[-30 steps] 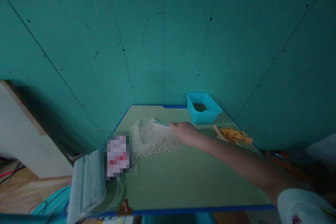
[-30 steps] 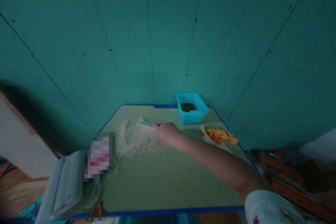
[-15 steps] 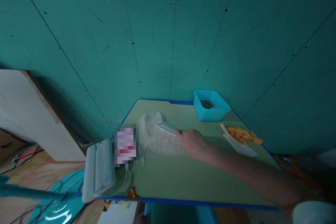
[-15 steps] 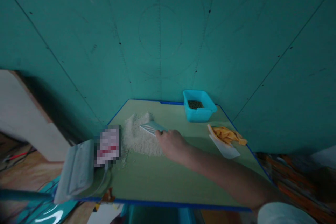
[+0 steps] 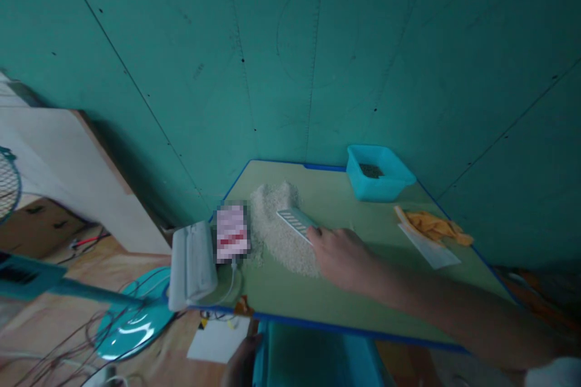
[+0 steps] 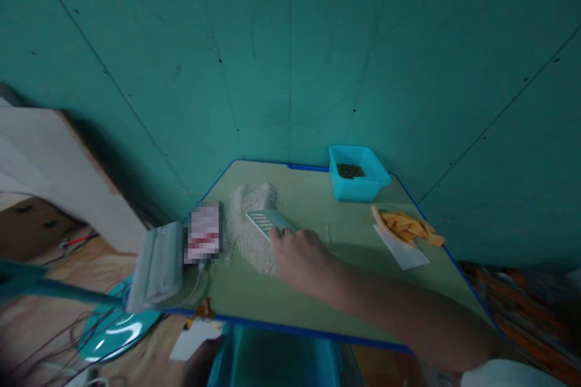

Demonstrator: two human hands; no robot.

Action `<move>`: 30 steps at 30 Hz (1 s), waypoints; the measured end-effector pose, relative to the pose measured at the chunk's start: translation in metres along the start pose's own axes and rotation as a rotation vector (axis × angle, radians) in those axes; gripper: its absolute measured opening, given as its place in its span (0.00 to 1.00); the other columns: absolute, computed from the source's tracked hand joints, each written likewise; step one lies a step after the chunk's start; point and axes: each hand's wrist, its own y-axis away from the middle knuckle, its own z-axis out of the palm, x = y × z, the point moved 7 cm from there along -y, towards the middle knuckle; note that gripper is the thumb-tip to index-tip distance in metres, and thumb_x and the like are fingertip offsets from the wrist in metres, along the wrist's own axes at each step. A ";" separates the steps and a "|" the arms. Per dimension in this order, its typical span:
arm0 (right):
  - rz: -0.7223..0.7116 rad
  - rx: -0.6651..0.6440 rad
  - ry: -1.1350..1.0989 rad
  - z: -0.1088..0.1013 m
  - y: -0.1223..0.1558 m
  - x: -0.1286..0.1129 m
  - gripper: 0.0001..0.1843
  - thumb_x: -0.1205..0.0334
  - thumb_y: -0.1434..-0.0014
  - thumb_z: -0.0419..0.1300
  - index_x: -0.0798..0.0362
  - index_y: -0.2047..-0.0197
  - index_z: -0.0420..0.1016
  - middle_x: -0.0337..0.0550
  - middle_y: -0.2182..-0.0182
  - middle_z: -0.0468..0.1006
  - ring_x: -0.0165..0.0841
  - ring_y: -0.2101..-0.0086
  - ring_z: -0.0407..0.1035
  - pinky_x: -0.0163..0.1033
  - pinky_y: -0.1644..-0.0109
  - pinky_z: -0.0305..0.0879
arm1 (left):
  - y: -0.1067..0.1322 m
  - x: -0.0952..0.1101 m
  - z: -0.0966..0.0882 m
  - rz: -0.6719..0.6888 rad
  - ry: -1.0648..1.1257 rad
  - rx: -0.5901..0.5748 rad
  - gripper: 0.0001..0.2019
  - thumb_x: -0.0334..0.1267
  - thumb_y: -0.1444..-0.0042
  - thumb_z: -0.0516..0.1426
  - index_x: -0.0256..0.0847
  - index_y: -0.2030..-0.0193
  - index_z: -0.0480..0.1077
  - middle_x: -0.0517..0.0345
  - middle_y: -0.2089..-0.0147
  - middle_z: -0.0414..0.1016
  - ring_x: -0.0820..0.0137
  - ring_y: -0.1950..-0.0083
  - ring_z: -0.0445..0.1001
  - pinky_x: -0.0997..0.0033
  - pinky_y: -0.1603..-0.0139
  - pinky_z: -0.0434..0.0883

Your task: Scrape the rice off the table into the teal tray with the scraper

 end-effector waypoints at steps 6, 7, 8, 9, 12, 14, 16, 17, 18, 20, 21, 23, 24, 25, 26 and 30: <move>0.001 -0.004 -0.001 -0.006 0.002 -0.020 0.11 0.74 0.48 0.48 0.58 0.60 0.63 0.50 0.74 0.73 0.38 0.77 0.71 0.37 0.78 0.63 | 0.008 0.007 0.005 -0.011 0.049 0.048 0.04 0.36 0.58 0.63 0.42 0.77 0.71 0.60 0.77 0.74 0.60 0.64 0.74 0.63 0.64 0.71; -0.003 -0.002 -0.009 -0.008 0.002 -0.023 0.11 0.74 0.48 0.48 0.59 0.60 0.63 0.51 0.74 0.73 0.38 0.76 0.71 0.37 0.78 0.63 | 0.010 0.008 0.006 -0.022 0.064 0.052 0.04 0.34 0.62 0.64 0.43 0.78 0.72 0.59 0.77 0.75 0.58 0.64 0.74 0.63 0.65 0.71; -0.004 -0.003 -0.020 -0.010 0.001 -0.026 0.11 0.74 0.48 0.48 0.59 0.60 0.63 0.51 0.74 0.73 0.38 0.76 0.71 0.37 0.78 0.63 | 0.012 0.008 0.007 -0.044 0.084 0.053 0.05 0.33 0.64 0.64 0.43 0.77 0.72 0.58 0.77 0.76 0.55 0.63 0.74 0.62 0.66 0.71; -0.002 -0.010 -0.031 -0.012 0.001 -0.027 0.12 0.74 0.47 0.48 0.59 0.59 0.63 0.52 0.73 0.73 0.38 0.76 0.71 0.37 0.77 0.63 | 0.014 0.007 0.009 -0.072 0.109 0.052 0.06 0.33 0.65 0.64 0.43 0.76 0.73 0.58 0.76 0.76 0.53 0.63 0.75 0.61 0.66 0.72; 0.026 -0.037 -0.058 -0.015 -0.002 -0.018 0.13 0.74 0.46 0.46 0.59 0.57 0.63 0.53 0.71 0.75 0.37 0.75 0.71 0.37 0.76 0.61 | 0.018 0.002 0.010 -0.157 0.183 0.056 0.07 0.33 0.67 0.64 0.44 0.76 0.73 0.57 0.77 0.76 0.51 0.65 0.75 0.59 0.69 0.72; 0.094 -0.046 -0.111 -0.016 -0.004 0.003 0.12 0.72 0.45 0.45 0.58 0.57 0.63 0.52 0.71 0.75 0.37 0.75 0.71 0.37 0.76 0.59 | 0.018 -0.001 0.008 -0.195 0.192 0.048 0.06 0.34 0.67 0.64 0.44 0.79 0.71 0.58 0.81 0.74 0.51 0.67 0.75 0.60 0.71 0.72; 0.210 -0.028 -0.242 -0.014 -0.003 0.037 0.09 0.68 0.42 0.44 0.57 0.59 0.62 0.49 0.73 0.75 0.36 0.75 0.71 0.37 0.76 0.58 | 0.016 -0.005 0.005 -0.233 0.182 0.028 0.06 0.34 0.67 0.64 0.44 0.82 0.70 0.59 0.84 0.72 0.53 0.68 0.75 0.62 0.72 0.71; 0.263 -0.007 -0.345 -0.012 -0.001 0.056 0.08 0.65 0.40 0.44 0.55 0.60 0.61 0.48 0.73 0.75 0.36 0.74 0.70 0.37 0.76 0.59 | 0.015 -0.007 0.003 -0.248 0.176 0.021 0.06 0.34 0.67 0.64 0.44 0.83 0.69 0.59 0.84 0.71 0.54 0.69 0.75 0.63 0.72 0.71; 0.313 0.020 -0.461 -0.010 0.001 0.075 0.07 0.63 0.40 0.45 0.54 0.62 0.61 0.47 0.73 0.75 0.35 0.74 0.70 0.36 0.75 0.59 | 0.014 -0.008 0.001 -0.258 0.173 0.016 0.06 0.35 0.66 0.64 0.44 0.83 0.69 0.59 0.85 0.71 0.55 0.69 0.75 0.63 0.72 0.71; 0.405 0.055 -0.726 0.000 0.011 0.110 0.06 0.60 0.40 0.46 0.52 0.64 0.59 0.45 0.71 0.74 0.34 0.74 0.70 0.36 0.74 0.61 | 0.012 -0.009 -0.001 -0.270 0.172 0.011 0.06 0.34 0.67 0.63 0.43 0.84 0.69 0.59 0.85 0.71 0.55 0.70 0.74 0.64 0.73 0.70; 0.447 0.069 -0.835 0.005 0.017 0.125 0.05 0.59 0.41 0.47 0.51 0.64 0.58 0.45 0.70 0.74 0.33 0.73 0.70 0.36 0.73 0.63 | 0.012 -0.009 -0.001 -0.277 0.170 0.006 0.06 0.34 0.67 0.64 0.43 0.84 0.69 0.59 0.85 0.71 0.55 0.71 0.75 0.64 0.74 0.70; 0.525 0.096 -0.975 0.016 0.033 0.150 0.05 0.59 0.42 0.49 0.51 0.65 0.59 0.45 0.69 0.74 0.33 0.72 0.70 0.37 0.71 0.65 | 0.011 -0.009 0.001 -0.294 0.162 -0.007 0.06 0.34 0.67 0.64 0.43 0.84 0.69 0.59 0.85 0.71 0.55 0.70 0.75 0.63 0.74 0.70; 0.561 0.105 -1.017 0.022 0.041 0.160 0.05 0.59 0.42 0.50 0.51 0.65 0.59 0.44 0.69 0.74 0.33 0.72 0.70 0.38 0.70 0.66 | 0.011 -0.008 0.002 -0.297 0.159 -0.005 0.06 0.34 0.67 0.63 0.42 0.84 0.69 0.59 0.84 0.72 0.54 0.70 0.75 0.63 0.73 0.71; 0.596 0.113 -1.046 0.027 0.049 0.167 0.06 0.58 0.43 0.50 0.51 0.65 0.59 0.44 0.69 0.73 0.33 0.72 0.70 0.38 0.70 0.66 | 0.011 -0.007 0.003 -0.295 0.158 0.002 0.06 0.34 0.67 0.63 0.42 0.84 0.69 0.58 0.83 0.73 0.53 0.69 0.75 0.62 0.72 0.71; 0.631 0.117 -1.070 0.032 0.057 0.174 0.06 0.58 0.43 0.51 0.51 0.66 0.60 0.43 0.70 0.73 0.33 0.72 0.70 0.38 0.70 0.66 | 0.011 -0.006 0.004 -0.290 0.157 0.012 0.06 0.33 0.67 0.63 0.42 0.83 0.69 0.58 0.82 0.74 0.53 0.68 0.76 0.62 0.72 0.71; 0.764 0.120 -1.174 0.054 0.079 0.189 0.08 0.56 0.46 0.54 0.50 0.67 0.60 0.41 0.72 0.73 0.31 0.74 0.69 0.37 0.71 0.65 | 0.009 -0.004 0.010 -0.269 0.160 0.041 0.06 0.32 0.67 0.63 0.44 0.83 0.70 0.59 0.83 0.74 0.52 0.66 0.75 0.63 0.71 0.71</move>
